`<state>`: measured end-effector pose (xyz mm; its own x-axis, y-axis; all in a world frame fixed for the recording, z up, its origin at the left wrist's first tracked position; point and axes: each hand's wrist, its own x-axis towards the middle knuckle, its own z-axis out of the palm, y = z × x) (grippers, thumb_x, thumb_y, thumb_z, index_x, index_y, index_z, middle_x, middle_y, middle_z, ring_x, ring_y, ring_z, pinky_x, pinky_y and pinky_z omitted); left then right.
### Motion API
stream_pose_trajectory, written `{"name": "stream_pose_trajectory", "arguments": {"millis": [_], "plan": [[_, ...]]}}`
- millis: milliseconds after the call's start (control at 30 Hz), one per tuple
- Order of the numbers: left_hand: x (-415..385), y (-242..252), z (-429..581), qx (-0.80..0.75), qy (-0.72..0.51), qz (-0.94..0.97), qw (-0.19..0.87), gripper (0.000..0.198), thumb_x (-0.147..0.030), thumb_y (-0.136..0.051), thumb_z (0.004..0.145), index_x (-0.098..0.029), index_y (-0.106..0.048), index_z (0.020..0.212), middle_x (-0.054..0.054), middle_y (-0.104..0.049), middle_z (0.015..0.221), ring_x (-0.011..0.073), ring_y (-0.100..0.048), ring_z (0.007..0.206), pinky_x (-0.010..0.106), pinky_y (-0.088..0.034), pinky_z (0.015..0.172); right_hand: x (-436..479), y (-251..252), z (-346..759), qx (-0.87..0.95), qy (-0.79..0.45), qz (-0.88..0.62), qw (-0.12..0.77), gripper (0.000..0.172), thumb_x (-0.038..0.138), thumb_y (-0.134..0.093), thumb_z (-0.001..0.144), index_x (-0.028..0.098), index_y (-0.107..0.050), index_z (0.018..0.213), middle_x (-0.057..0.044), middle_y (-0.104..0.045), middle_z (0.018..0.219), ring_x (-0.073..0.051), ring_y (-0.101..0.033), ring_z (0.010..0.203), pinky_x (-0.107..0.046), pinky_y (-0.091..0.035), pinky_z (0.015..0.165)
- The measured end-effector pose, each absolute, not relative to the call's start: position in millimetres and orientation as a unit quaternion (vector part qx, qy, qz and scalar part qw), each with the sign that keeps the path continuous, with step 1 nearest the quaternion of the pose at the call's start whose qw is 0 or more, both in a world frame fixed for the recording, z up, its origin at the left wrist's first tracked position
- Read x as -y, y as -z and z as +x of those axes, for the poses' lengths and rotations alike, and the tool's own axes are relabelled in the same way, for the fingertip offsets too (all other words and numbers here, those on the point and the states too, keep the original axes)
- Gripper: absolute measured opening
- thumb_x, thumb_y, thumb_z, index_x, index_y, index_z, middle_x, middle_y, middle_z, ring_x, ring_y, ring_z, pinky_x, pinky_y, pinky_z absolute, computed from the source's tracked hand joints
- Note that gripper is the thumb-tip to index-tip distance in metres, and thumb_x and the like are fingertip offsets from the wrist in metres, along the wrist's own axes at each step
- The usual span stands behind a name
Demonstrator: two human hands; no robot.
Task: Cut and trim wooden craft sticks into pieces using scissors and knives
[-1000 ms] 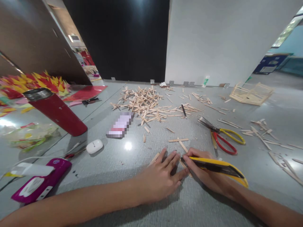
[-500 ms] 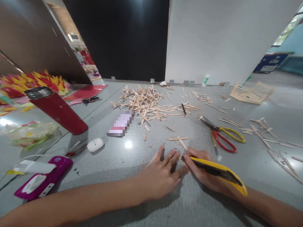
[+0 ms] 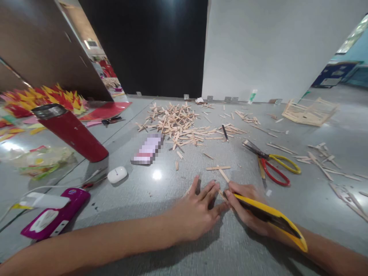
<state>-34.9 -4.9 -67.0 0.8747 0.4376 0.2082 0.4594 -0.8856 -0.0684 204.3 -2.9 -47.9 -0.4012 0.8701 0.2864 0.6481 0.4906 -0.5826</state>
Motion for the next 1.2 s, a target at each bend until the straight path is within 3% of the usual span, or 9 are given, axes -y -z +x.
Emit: {"name": "stream_pose_trajectory", "arguments": {"millis": [167, 500, 867, 1200], "plan": [[5.3, 68.9, -34.8, 0.231, 0.107, -0.965, 0.064, 0.047, -0.034, -0.041, 0.122, -0.015, -0.053, 0.162, 0.03, -0.059, 0.162, 0.0436, -0.056, 0.154, 0.073, -0.039, 0.123, 3.6, 52.3, 205.9, 0.807, -0.191, -0.474, 0.295, 0.04, 0.044, -0.045, 0.112, 0.03, -0.04, 0.075, 0.002, -0.055, 0.057, -0.023, -0.057, 0.051, -0.036, -0.043, 0.059], [3.7, 66.2, -36.5, 0.21, 0.115, -0.967, 0.091, 0.054, -0.038, -0.05, 0.12, -0.014, -0.047, 0.167, 0.029, -0.063, 0.159, 0.0438, -0.061, 0.15, 0.07, -0.037, 0.126, 3.3, 57.2, 208.5, 0.806, -0.229, -0.446, 0.317, 0.038, 0.041, -0.051, 0.112, 0.028, -0.042, 0.077, 0.006, -0.053, 0.059, -0.016, -0.052, 0.048, -0.031, -0.036, 0.052], [3.4, 67.5, -37.1, 0.206, 0.123, -0.964, 0.112, 0.061, -0.036, -0.053, 0.117, -0.011, -0.041, 0.172, 0.028, -0.063, 0.158, 0.0433, -0.059, 0.152, 0.068, -0.039, 0.127, 2.4, 50.8, 208.3, 0.785, -0.263, -0.45, 0.334, 0.034, 0.034, -0.053, 0.11, 0.027, -0.051, 0.077, 0.006, -0.056, 0.062, -0.013, -0.057, 0.053, -0.027, -0.04, 0.056], [3.3, 70.6, -38.5, 0.211, 0.129, -0.963, 0.105, 0.068, -0.036, -0.057, 0.115, -0.01, -0.037, 0.174, 0.032, -0.057, 0.164, 0.0451, -0.054, 0.156, 0.068, -0.04, 0.126, 2.7, 46.8, 211.2, 0.748, -0.288, -0.5, 0.327, 0.04, 0.041, -0.051, 0.112, 0.027, -0.051, 0.075, 0.004, -0.059, 0.063, -0.016, -0.056, 0.057, -0.03, -0.04, 0.058]]}}
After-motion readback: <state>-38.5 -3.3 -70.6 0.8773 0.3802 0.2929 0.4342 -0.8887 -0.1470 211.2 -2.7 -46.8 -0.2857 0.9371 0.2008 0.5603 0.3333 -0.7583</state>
